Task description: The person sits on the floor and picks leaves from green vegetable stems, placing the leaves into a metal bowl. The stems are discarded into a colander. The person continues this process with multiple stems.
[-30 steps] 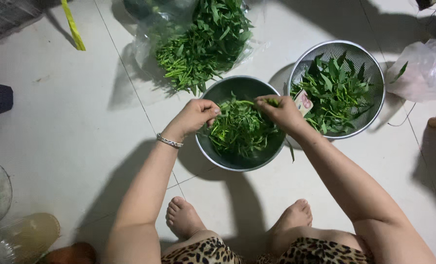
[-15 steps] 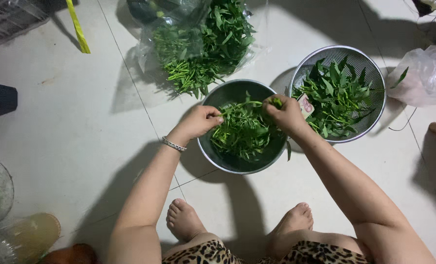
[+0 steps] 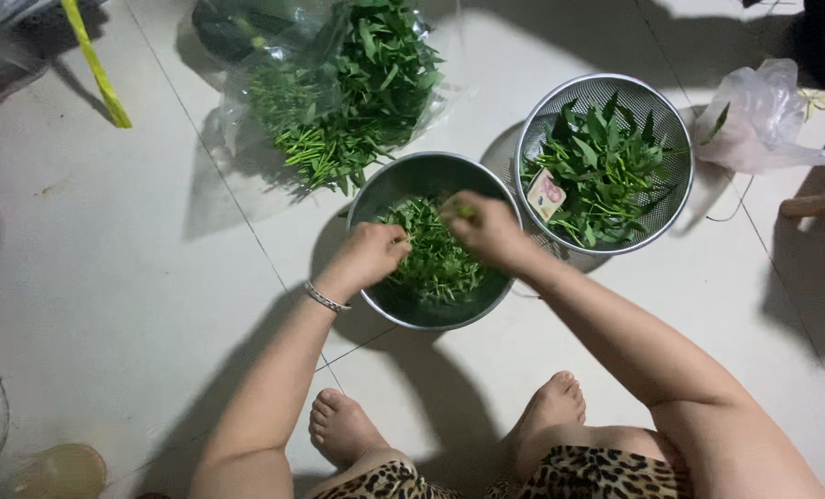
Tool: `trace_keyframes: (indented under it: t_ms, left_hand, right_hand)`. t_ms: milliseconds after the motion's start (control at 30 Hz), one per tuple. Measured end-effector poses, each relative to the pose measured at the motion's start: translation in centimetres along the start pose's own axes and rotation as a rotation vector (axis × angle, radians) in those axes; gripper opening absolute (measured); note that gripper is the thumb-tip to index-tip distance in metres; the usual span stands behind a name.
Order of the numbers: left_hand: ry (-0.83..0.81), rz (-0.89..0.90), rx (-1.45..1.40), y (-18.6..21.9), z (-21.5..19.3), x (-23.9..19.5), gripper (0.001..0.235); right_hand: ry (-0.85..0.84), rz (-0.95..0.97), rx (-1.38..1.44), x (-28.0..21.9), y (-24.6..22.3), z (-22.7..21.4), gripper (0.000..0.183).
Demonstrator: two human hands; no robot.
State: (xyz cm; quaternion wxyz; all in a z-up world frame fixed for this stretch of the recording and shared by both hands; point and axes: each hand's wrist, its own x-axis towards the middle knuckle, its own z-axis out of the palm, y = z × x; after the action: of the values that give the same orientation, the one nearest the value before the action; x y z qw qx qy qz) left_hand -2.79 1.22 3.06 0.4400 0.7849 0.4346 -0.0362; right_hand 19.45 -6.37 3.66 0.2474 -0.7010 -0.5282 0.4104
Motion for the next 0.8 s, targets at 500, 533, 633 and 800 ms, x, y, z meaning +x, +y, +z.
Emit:
trace_keyframes:
  t_ms: [500,533,633,800]
  left_hand:
    - [0.387,0.441,0.395,-2.4,4.4,1.3,0.025]
    - [0.393,0.429,0.397,-2.3,4.6,1.2,0.025]
    - [0.376,0.467,0.363,-2.0,5.0,1.1,0.026]
    - [0.145,0.363,0.206,0.1,3.3,-0.6,0.033]
  right_hand:
    - [-0.217,-0.234,-0.186,-0.6,-1.4,0.4,0.024]
    - [-0.227,-0.243,-0.186,-0.3,-0.6,0.8,0.024]
    - [-0.160,-0.167,-0.237,-0.2,0.6,1.5,0.032]
    - [0.109,0.132,0.234,1.8,3.2,-0.4,0.027]
